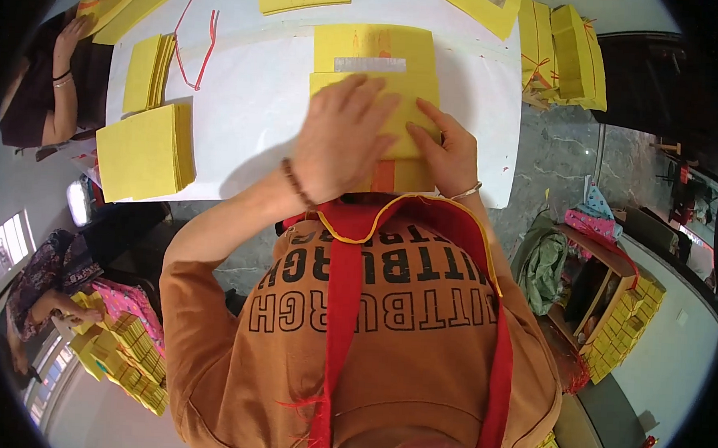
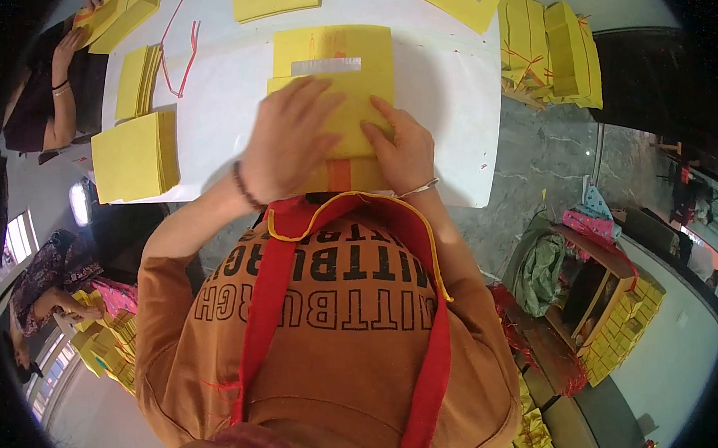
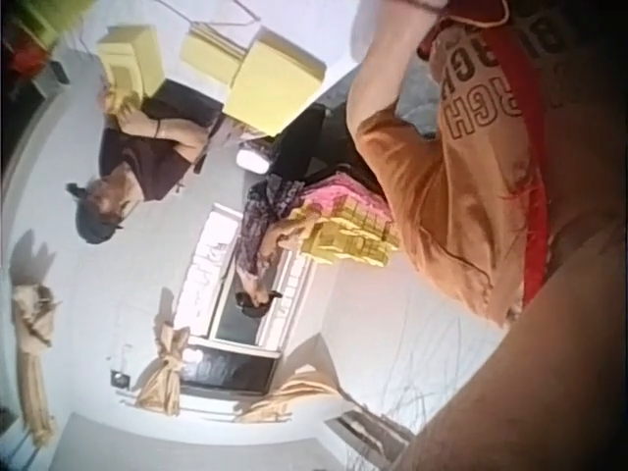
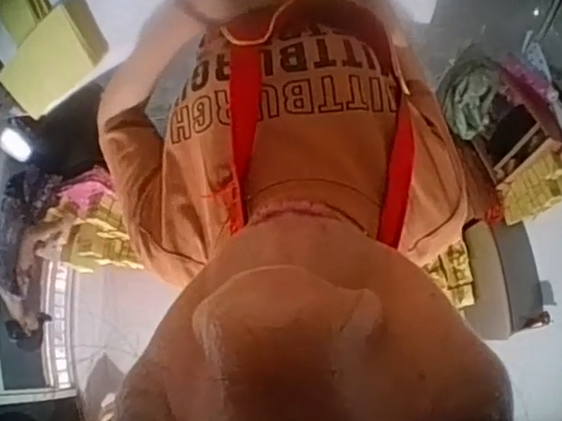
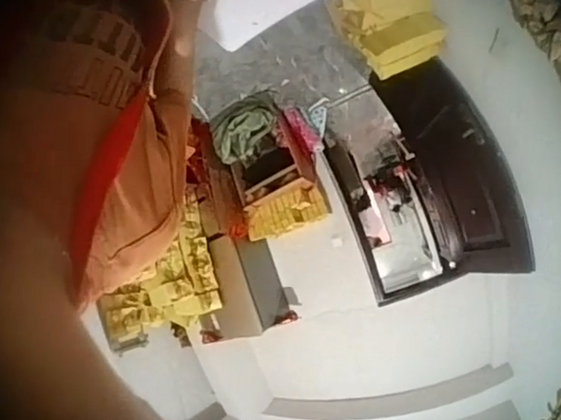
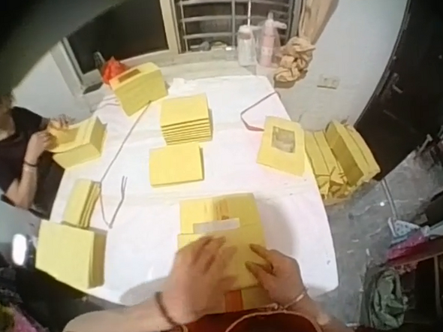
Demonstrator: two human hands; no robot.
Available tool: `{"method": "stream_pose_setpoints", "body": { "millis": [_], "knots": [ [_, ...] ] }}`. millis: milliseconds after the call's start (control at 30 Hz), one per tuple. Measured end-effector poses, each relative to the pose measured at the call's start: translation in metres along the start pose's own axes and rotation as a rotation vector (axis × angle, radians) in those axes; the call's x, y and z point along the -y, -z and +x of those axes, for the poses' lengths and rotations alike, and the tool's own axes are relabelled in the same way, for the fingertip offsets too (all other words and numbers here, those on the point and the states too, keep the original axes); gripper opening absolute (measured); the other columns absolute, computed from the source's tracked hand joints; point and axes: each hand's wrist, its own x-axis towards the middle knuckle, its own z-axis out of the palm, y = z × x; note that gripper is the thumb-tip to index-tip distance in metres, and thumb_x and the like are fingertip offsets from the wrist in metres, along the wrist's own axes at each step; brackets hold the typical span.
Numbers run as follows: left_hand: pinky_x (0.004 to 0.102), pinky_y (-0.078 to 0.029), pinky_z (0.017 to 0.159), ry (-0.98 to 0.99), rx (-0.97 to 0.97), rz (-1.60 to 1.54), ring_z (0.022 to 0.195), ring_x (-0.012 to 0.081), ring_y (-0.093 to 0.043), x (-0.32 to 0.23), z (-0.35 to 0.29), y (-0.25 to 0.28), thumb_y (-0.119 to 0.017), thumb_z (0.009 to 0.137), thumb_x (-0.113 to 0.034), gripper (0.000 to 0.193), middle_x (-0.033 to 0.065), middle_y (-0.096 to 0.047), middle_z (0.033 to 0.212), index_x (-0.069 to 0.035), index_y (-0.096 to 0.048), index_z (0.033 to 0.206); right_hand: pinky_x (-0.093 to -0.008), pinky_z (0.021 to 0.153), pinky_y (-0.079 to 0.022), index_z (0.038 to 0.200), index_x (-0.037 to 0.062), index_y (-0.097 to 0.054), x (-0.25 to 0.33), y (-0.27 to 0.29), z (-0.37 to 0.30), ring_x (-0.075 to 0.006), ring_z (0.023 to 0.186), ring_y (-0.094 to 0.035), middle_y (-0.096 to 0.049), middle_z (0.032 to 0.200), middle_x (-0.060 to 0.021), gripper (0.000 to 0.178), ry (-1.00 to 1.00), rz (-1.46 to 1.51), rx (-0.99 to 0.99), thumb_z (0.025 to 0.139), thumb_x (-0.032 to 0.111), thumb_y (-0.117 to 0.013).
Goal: Folding and stacking sheets of joss paper.
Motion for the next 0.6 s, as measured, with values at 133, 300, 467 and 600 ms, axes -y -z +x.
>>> {"method": "stream_pose_setpoints", "body": {
  "millis": [133,300,467,600],
  "knots": [
    [0.0456,-0.024,0.103,-0.072,0.1,0.144,0.126,0.0318,-0.033,0.005,-0.003,-0.031,-0.057,0.081,-0.042,0.058,0.0144,-0.04,0.134,-0.009,-0.046,0.128,-0.0349,0.069,-0.048,0.11,0.0063,-0.061,-0.003,0.0,-0.001,-0.0311,0.081,-0.062,-0.063,0.092,-0.015,0.033,0.032,-0.016,-0.016,0.079,0.018,-0.064],
    [0.0467,-0.018,0.105,-0.061,0.133,0.159,0.128,0.0306,-0.03,0.01,-0.009,-0.04,-0.056,0.08,-0.045,0.064,0.0136,-0.036,0.138,-0.011,-0.043,0.132,-0.0385,0.074,-0.047,0.111,0.0099,-0.06,0.024,0.007,-0.003,-0.0299,0.09,-0.06,-0.058,0.108,-0.011,0.036,-0.052,-0.233,0.041,0.078,0.025,-0.065],
    [0.048,-0.014,0.106,-0.123,0.261,0.261,0.131,0.0288,-0.028,0.013,-0.009,-0.041,-0.054,0.08,-0.038,0.059,0.012,-0.036,0.139,-0.012,-0.043,0.132,-0.0546,0.099,-0.027,0.122,0.0129,-0.05,0.033,-0.012,0.005,-0.0334,0.126,-0.035,-0.039,0.135,-0.015,0.052,0.83,-0.624,0.124,0.081,0.044,-0.057],
    [0.0435,-0.016,0.107,0.018,0.143,0.026,0.132,0.0284,-0.027,0.02,-0.011,-0.046,-0.056,0.077,-0.02,0.056,0.0119,-0.036,0.138,-0.009,-0.043,0.13,-0.0545,0.102,-0.022,0.13,0.0108,-0.042,0.008,-0.034,0.004,-0.0349,0.128,-0.031,-0.036,0.137,-0.0188,0.061,0.659,-0.46,0.171,0.084,0.049,-0.05]
  ]
}}
